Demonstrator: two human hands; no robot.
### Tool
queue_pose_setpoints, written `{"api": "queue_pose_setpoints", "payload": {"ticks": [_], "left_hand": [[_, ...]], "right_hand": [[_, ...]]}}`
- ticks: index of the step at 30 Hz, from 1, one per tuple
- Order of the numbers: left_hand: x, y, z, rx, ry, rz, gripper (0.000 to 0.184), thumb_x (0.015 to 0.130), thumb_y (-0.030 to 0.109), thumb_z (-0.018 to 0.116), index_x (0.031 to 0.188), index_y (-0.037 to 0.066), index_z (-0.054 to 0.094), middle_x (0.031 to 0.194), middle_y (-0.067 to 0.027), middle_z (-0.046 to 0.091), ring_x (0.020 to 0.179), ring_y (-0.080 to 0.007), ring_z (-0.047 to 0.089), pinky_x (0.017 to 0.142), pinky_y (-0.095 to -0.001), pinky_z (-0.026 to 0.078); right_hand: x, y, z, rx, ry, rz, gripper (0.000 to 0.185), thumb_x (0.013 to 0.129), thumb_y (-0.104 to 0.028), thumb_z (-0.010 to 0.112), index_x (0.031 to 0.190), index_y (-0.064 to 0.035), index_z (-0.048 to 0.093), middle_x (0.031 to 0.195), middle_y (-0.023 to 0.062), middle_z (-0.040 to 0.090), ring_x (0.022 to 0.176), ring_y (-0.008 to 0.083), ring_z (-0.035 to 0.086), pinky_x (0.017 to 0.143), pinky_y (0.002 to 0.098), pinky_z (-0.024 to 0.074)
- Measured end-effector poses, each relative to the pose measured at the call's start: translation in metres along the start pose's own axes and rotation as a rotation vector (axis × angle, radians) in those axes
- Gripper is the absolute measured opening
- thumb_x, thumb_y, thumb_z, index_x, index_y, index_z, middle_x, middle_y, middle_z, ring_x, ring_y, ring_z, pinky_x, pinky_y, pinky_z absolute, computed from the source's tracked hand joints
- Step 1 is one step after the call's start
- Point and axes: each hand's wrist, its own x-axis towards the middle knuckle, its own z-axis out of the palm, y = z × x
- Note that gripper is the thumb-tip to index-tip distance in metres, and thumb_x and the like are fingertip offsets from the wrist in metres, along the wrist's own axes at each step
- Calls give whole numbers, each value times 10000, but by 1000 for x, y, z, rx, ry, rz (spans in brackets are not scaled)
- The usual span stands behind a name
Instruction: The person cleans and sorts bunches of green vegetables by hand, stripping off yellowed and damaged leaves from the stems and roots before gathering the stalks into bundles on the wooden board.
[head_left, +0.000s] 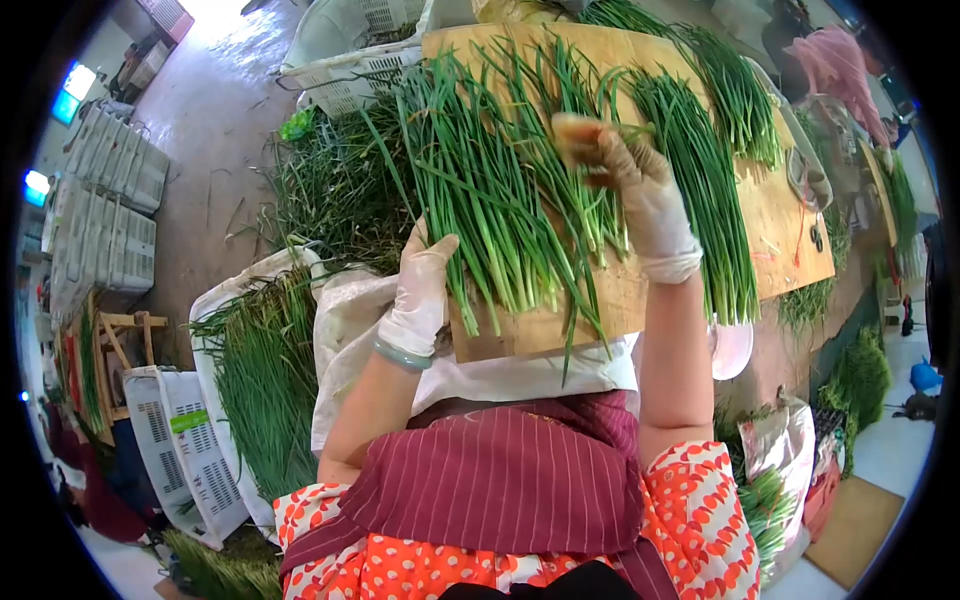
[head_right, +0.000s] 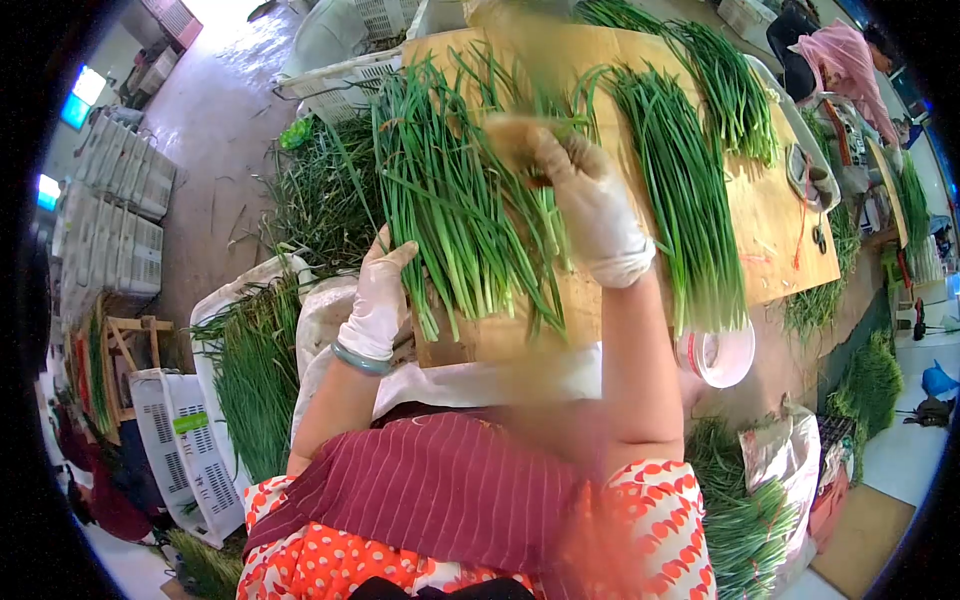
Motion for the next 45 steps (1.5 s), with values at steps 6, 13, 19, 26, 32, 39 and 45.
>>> {"api": "queue_pose_setpoints", "payload": {"ticks": [6, 13, 19, 26, 32, 39, 45], "left_hand": [[-8, 10, 3, -103, 51, -158, 256, 853, 6, 433, 1085, 74, 516, 930, -36, 588, 780, -148, 566, 659, -293, 491], [-4, 13, 5, -192, 192, -166, 226, 846, 42, 496, 1067, 75, 525, 944, -34, 582, 791, -163, 563, 683, -298, 489], [-7, 0, -3, -76, 14, -60, 275, 791, 0, 564, 1057, 48, 510, 920, -69, 600, 751, -174, 585, 665, -278, 494], [-15, 7, 1, -261, 106, -225, 158, 827, 42, 470, 980, 80, 486, 930, -95, 571, 749, -244, 586, 633, -391, 522], [-18, 6, 5, -285, 128, -189, 179, 855, 109, 458, 1019, 156, 514, 759, -6, 529, 540, -141, 494, 435, -274, 427], [-16, -21, 6, -200, 37, 100, 363, 869, 70, 473, 1227, 119, 457, 996, -3, 558, 807, -111, 529, 649, -254, 458], [-23, -20, 22, -94, -7, 216, 431, 878, 3, 426, 1298, 81, 373, 1163, -25, 502, 1016, -133, 492, 891, -258, 401]], "right_hand": [[-23, -26, -19, -1110, 153, -130, 215, 838, -270, 587, 795, -67, 641, 638, 62, 611, 557, 227, 577, 542, 320, 477], [-104, 76, -38, -1570, -126, 148, 269, 727, -343, 647, 824, -93, 619, 722, 146, 628, 680, 294, 627, 586, 375, 490], [-47, 42, -45, -1411, 161, 225, 382, 763, -421, 611, 864, -53, 630, 750, 188, 626, 705, 312, 620, 610, 399, 472], [10, 42, 34, -1346, -21, -171, 308, 759, -383, 609, 819, -83, 646, 749, 132, 628, 742, 297, 621, 656, 380, 489], [65, 107, 50, -1130, 81, -140, 195, 761, -288, 641, 861, -123, 667, 840, 97, 641, 768, 244, 625, 683, 319, 485], [58, 7, 7, 5, 448, -242, 154, 853, -189, 591, 860, -45, 645, 738, 1, 609, 567, 60, 463, 521, 192, 352], [107, -42, 66, -219, -11, -502, 251, 843, -129, 570, 1057, -1, 597, 908, 65, 630, 742, 107, 554, 691, 229, 442]]}}
